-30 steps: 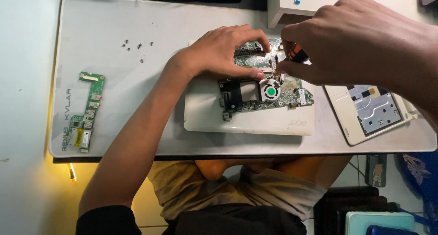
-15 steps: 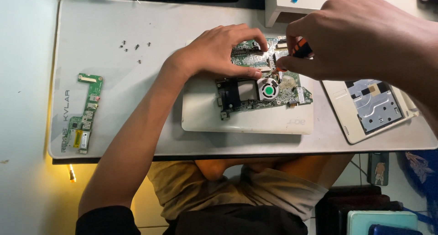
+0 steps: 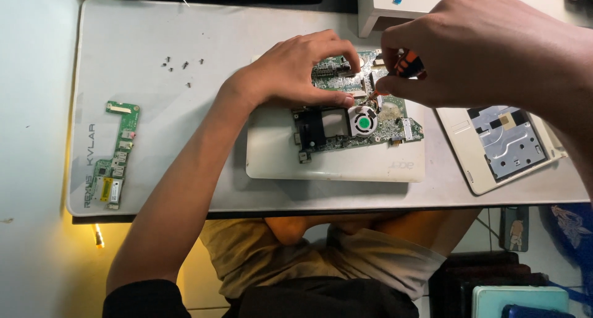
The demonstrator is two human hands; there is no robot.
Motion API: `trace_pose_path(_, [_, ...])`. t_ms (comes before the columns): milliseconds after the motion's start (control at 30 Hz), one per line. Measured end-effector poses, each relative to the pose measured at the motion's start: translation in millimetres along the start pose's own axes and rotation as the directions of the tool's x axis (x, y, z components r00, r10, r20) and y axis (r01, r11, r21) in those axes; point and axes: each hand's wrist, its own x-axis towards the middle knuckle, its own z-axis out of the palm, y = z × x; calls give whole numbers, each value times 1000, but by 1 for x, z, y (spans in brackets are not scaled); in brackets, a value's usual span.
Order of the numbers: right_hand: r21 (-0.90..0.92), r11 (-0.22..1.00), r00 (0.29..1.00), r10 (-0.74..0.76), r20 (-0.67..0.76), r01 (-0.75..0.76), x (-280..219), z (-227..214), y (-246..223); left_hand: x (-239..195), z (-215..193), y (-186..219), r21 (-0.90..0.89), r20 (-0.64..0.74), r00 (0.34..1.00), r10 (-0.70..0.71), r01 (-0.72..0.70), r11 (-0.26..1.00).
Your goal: The person uses a screwdriver to remove screws from a laptop motherboard placed on a white surface. After removing the screws, the person lifts the motherboard and places it into the laptop chassis.
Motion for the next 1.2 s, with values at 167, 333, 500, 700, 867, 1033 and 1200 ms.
trace_pose_path(167, [223,962,923,-64,-378,158,-2,52,39,0,6,-2,-4,-226,933,281,-289,957])
trace_pose_path(333, [630,579,767,14,-641,517,12,90,33,7,6,0,-51,-418,827,376,-434,899])
trace_pose_path(500, [761,335,744,207,-635,556,36,124,15,5,-1,-14,-51,-411,883,226,-269,962])
trace_pose_path(700, [722,370,721,170,-672,585,-4,112,41,11,4,23,29,-363,910,201,-205,978])
trace_pose_path(867, [898,234,915,71,-398,372,-27,115,58,19,22,31,114,-426,876,226,-195,974])
trace_pose_path(1033, [982,150,987,93,-133,118,-16,133,73,7,5,-9,31,-535,843,56,-47,998])
trace_pose_path(1200, [821,169,799,193,-570,545,29,137,13,20,19,26,12,-484,863,147,-162,987])
